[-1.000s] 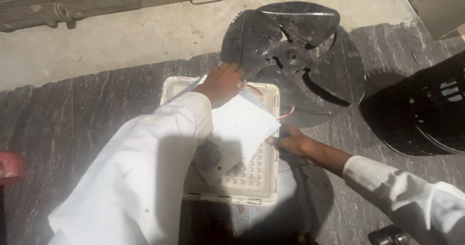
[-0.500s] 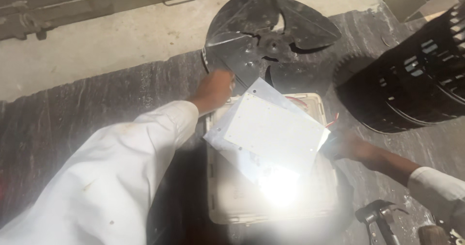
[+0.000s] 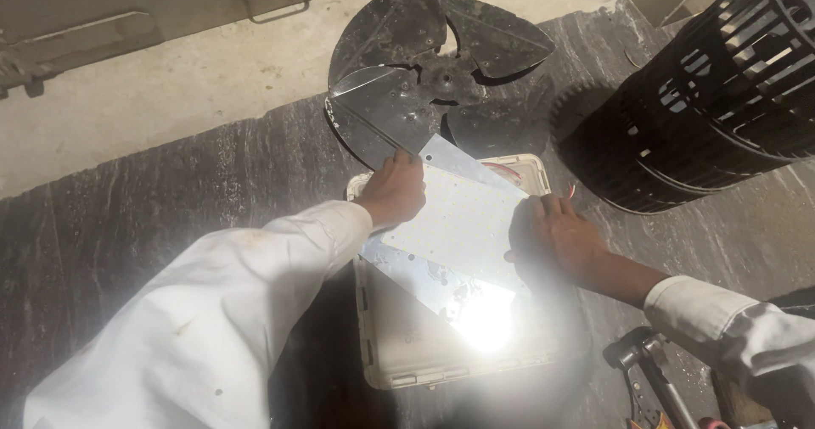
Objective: The person uses red-handled scissors to trim small white cylindrical components on a black grid panel. Then the person uses the scissors to scrape residue off a silver metal plate placed on a white plastic box.
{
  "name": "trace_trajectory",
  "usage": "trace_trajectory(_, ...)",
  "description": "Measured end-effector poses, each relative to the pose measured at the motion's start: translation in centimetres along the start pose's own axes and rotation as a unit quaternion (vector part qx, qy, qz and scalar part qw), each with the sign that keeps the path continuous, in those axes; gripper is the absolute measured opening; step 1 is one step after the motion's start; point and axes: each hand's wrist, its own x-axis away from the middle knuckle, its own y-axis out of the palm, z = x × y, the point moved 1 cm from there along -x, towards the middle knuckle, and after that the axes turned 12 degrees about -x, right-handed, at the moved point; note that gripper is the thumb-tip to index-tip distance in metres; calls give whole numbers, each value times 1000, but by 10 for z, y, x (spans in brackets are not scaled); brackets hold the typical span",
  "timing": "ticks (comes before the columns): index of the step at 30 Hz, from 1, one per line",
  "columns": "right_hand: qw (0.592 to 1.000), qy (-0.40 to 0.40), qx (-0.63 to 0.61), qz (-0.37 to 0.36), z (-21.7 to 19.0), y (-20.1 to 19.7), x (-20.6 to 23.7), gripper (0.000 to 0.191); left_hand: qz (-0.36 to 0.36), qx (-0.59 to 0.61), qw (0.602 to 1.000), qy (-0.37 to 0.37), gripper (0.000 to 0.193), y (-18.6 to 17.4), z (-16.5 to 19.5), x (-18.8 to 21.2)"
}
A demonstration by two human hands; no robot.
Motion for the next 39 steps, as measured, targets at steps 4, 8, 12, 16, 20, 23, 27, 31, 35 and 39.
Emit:
trace_trajectory(4,1000,-9,26,-6,-1,-9,-2,91,25,14,1000,-8,38,18,-9,-11)
trace_trajectory(8,999,39,10,-30,3,-14,-8,89,16,92,992,-91,36,18,-9,-27)
trace_trajectory(12,998,48,-27,-20,21,-11,-4,101,-26,99,988,-116,36,9,4,-39)
trace_trajectory(16,998,27,6,58,44,-9,11,87,-42,70,985,-149,38,4,18,-41)
trace_trajectory(20,995,38,22,91,55,-18,26,83,-32,328,926,-185,39,-1,26,-53)
trace_trajectory(23,993,-7,-26,117,56,-36,33,57,7,109,990,-88,34,-2,30,-61)
trace_trajectory(27,931,-214,39,294,54,-76,45,25,9,225,963,-146,43,-8,34,-69)
trace_trajectory(31,969,5,-30,246,56,-102,54,22,-6,282,946,-158,55,-28,32,-75)
trace_trajectory(35,953,-144,56,261,39,-87,66,19,-120,458,848,-239,45,-43,30,-61)
trace_trajectory(39,965,-213,115,101,18,-33,78,37,-149,390,881,-223,49,-33,26,-44)
